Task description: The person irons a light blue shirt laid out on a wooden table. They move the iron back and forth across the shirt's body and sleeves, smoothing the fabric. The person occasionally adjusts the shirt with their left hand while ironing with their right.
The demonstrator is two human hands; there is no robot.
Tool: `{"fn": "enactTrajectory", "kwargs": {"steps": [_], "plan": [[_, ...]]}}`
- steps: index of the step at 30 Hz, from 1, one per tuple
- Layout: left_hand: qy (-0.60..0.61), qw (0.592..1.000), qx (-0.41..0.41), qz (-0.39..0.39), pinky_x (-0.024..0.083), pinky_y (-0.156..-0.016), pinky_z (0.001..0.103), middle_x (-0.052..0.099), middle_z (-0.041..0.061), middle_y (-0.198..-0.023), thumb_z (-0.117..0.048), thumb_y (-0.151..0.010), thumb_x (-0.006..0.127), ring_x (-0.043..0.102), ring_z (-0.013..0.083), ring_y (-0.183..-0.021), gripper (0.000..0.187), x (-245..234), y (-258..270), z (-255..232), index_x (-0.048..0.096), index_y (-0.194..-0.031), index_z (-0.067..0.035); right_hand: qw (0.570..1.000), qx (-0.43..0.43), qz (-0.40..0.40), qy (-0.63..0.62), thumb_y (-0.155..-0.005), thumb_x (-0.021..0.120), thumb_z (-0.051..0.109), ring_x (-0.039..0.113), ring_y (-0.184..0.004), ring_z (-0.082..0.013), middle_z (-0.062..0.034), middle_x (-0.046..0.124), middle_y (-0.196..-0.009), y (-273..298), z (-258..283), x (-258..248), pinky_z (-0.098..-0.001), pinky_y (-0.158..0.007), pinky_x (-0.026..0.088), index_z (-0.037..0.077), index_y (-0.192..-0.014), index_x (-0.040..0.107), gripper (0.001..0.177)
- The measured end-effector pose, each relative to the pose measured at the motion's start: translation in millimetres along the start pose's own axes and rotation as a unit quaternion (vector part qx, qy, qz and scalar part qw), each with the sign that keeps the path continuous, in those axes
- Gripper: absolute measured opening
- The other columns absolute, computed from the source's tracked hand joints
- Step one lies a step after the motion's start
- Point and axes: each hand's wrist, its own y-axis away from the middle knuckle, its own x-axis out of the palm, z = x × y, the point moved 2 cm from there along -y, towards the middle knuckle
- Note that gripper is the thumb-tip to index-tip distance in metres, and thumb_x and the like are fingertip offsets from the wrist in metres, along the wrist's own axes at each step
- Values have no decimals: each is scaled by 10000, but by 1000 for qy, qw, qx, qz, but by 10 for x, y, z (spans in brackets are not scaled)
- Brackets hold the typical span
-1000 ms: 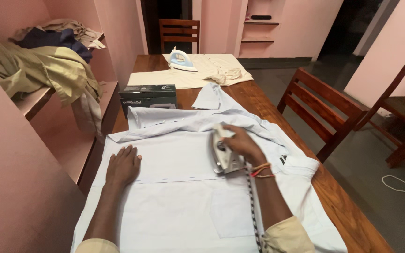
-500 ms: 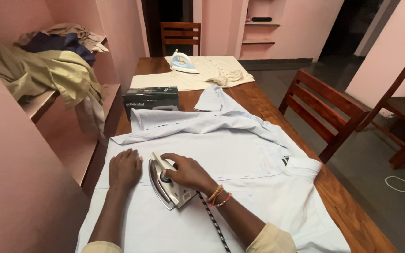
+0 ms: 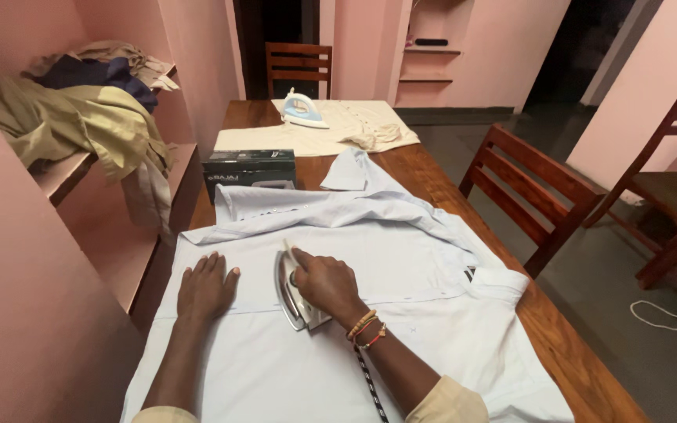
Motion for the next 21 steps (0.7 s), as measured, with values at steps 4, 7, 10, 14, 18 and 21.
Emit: {"fn": "enactTrajectory", "kwargs": {"steps": [4, 7, 10, 14, 18, 21], "plan": [[6, 1000, 1, -7, 202, -1246, 483, 373, 82, -1622, -490, -1009, 413, 282, 256, -1527, 641, -4, 37, 19, 441, -1511, -93, 998, 9, -40, 43, -923, 524, 245, 705, -725, -382, -169, 729, -805, -33, -173, 8, -531, -724, 563, 172, -1338, 659, 443], [5, 1000, 0, -6, 208, -1240, 491, 364, 86, -1624, -489, -1006, 411, 284, 258, -1523, 635, -33, 14, 5, 448, -1504, -97, 996, -21, -50, 68, -925, 533, 244, 702, -693, -374, -165, 717, -775, 22, -340, -69, -526, -696, 566, 162, -1325, 671, 430], [0, 1000, 4, -11, 223, -1250, 494, 379, 88, -1630, -481, -1019, 409, 304, 257, -1531, 620, -23, 51, 10, 469, -1496, -90, 995, -1, -48, 86, -921, 543, 254, 705, -685, -371, -164, 714, -768, 91, -489, -109, -524, -696, 565, 184, -1309, 688, 420], [-3, 1000, 0, -5, 217, -1240, 494, 360, 82, -1630, -489, -1017, 396, 289, 257, -1526, 633, -33, 52, -1, 445, -1507, -92, 992, 5, -80, 97, -924, 537, 259, 705, -677, -361, -151, 717, -767, 38, -627, -225, -507, -678, 571, 182, -1316, 678, 425], [7, 1000, -5, 2, 202, -1244, 482, 347, 72, -1633, -491, -1015, 395, 269, 249, -1530, 640, -18, 26, 13, 426, -1521, -100, 988, 16, -65, 136, -942, 526, 271, 706, -722, -361, -151, 724, -816, 141, -761, -326, -512, -702, 567, 180, -1360, 644, 444], [1, 1000, -7, 7, 197, -1253, 472, 346, 65, -1638, -492, -1017, 402, 262, 243, -1540, 639, 9, 55, 21, 426, -1524, -104, 990, 65, -45, 115, -939, 527, 285, 708, -781, -357, -151, 727, -851, 189, -883, -425, -515, -759, 557, 226, -1357, 648, 439]]}}
